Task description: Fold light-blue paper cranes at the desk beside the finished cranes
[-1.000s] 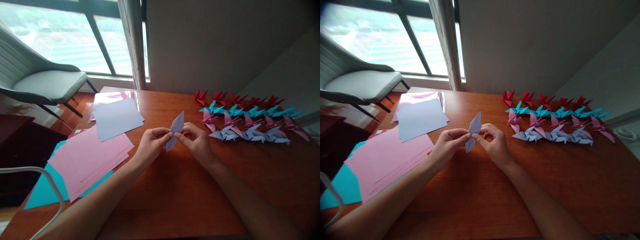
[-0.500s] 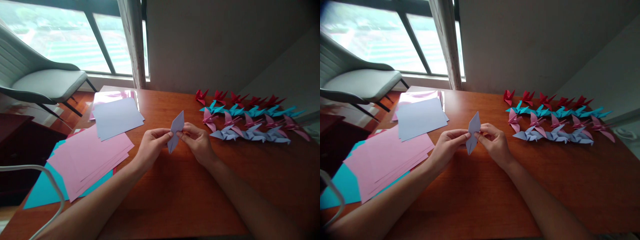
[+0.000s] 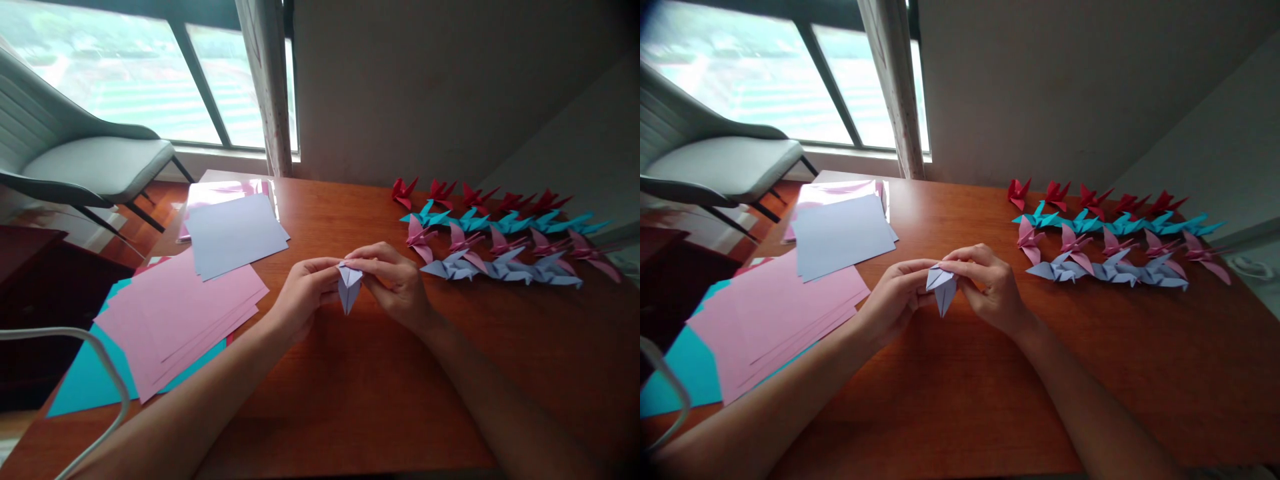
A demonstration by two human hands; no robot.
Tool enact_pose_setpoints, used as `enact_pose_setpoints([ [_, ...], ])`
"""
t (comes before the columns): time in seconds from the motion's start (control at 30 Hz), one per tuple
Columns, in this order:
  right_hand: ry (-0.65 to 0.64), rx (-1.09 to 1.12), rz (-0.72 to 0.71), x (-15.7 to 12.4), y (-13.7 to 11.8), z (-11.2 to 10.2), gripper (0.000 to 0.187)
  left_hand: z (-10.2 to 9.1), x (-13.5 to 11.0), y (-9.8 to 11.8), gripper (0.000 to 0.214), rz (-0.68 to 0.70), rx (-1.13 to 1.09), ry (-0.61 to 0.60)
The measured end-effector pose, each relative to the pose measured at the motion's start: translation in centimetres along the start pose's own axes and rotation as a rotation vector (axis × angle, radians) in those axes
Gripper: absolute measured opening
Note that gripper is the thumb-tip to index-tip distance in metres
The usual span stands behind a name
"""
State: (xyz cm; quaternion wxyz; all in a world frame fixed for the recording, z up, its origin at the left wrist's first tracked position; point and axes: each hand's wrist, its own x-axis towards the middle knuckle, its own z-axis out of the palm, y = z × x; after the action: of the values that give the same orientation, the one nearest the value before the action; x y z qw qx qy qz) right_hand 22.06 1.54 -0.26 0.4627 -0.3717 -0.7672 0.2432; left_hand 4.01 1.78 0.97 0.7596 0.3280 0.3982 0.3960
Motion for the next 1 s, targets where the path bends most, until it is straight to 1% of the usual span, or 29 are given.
enact_pose_setpoints([
  [0.17,-0.001,-0.014,-0.021,0.13,0.01,-0.05,0.040,-0.05,0.07,0.03,0.019,-0.001,0.000,0.000],
  [0.37,-0.035,-0.048,-0.022,0.30,-0.08,-0.39,0.037,-0.12,0.15,0.31,0.020,-0.013,-0.019,0.000],
  [0.53,-0.020,-0.030,0.001,0.30,-0.08,-0.41,0.035,-0.27,0.19,0.33,0.029,-0.002,-0.016,-0.072],
  [0.6,-0.020,0.000,0.024,0.29,-0.11,-0.39,0.033,-0.24,0.18,0.38,0.030,0.007,0.006,-0.076],
  [0.67,-0.012,0.054,0.070,0.27,-0.12,-0.34,0.030,-0.19,0.17,0.43,0.032,0.036,0.023,-0.071],
  [0.73,0.017,0.121,0.158,0.25,-0.10,-0.24,0.028,-0.17,0.20,0.44,0.032,0.066,0.033,-0.074],
  [0.8,0.075,0.180,0.266,0.24,-0.09,-0.10,0.025,-0.17,0.27,0.39,0.034,0.089,0.051,-0.074],
  [0.87,0.131,0.214,0.354,0.27,-0.12,0.06,0.019,-0.16,0.35,0.29,0.034,0.118,0.088,-0.049],
  [0.93,0.152,0.223,0.399,0.31,-0.20,0.21,0.015,-0.10,0.38,0.20,0.033,0.163,0.122,-0.008],
  [1.0,0.141,0.228,0.414,0.35,-0.29,0.31,0.015,0.01,0.36,0.15,0.032,0.205,0.146,0.015],
])
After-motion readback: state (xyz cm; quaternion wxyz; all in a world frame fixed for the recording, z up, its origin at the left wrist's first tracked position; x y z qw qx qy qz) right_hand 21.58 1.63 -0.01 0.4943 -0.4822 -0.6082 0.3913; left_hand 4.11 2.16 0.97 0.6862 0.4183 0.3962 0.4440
